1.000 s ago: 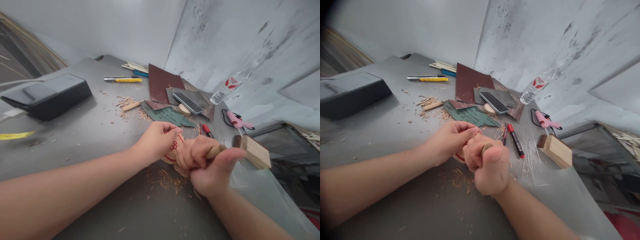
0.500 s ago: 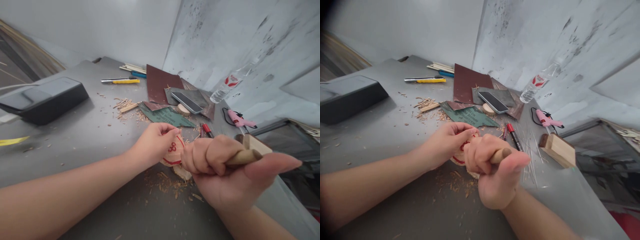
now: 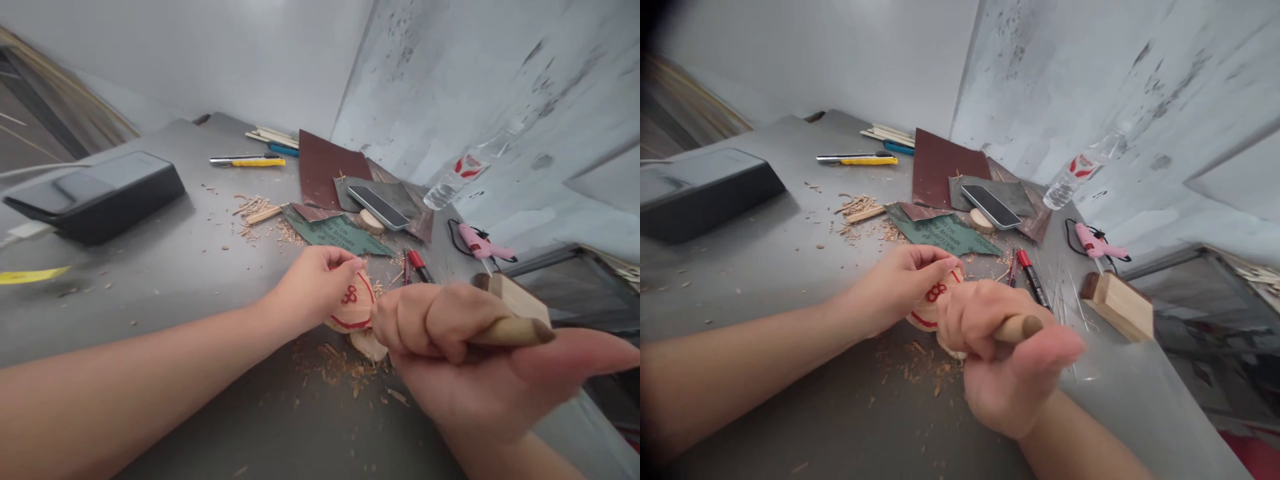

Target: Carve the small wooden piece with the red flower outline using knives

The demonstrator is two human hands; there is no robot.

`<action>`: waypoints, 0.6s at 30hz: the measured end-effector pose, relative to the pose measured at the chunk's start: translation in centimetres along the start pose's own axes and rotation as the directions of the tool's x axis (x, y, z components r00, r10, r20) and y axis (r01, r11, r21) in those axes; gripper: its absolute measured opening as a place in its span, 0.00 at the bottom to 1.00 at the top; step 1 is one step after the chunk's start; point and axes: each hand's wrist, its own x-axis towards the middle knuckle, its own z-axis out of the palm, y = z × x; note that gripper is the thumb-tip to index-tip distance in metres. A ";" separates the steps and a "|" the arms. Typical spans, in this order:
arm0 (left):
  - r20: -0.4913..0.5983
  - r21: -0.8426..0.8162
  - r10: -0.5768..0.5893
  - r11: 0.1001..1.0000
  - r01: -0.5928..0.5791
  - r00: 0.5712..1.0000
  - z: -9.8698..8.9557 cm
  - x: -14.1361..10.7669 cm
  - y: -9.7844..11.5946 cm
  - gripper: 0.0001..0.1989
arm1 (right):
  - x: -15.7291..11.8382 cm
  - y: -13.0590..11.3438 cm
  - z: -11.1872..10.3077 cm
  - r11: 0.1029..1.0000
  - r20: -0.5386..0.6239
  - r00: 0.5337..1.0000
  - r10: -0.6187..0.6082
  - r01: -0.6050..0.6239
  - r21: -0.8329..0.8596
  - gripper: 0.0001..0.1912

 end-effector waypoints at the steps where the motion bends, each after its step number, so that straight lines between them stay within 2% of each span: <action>1: -0.002 0.009 0.006 1.000 -0.006 1.000 0.0 0.1 0.0 0.11 | 0.0 -0.3 -0.1 0.999 -0.030 1.000 -0.010 0.011 0.041 0.40; 4: 0.005 0.013 0.003 1.000 -0.003 1.000 -0.1 0.2 -0.2 0.11 | -0.2 -0.1 0.1 0.996 -0.090 0.996 -0.011 0.019 0.091 0.40; 10: 0.022 0.001 0.020 1.000 -0.020 1.000 -0.2 0.2 -0.4 0.11 | -0.1 0.9 0.5 0.997 -0.059 0.998 -0.017 0.021 0.079 0.42; 14: 0.031 -0.017 0.033 0.999 -0.033 0.999 -0.1 0.0 -0.3 0.11 | 0.1 1.3 0.8 0.992 -0.070 0.991 -0.115 0.118 0.048 0.41; 18: 0.056 -0.025 0.012 1.000 -0.011 0.998 -0.2 -0.2 -0.2 0.11 | -0.8 3.2 1.0 0.976 -0.029 0.976 -0.216 0.216 -0.009 0.37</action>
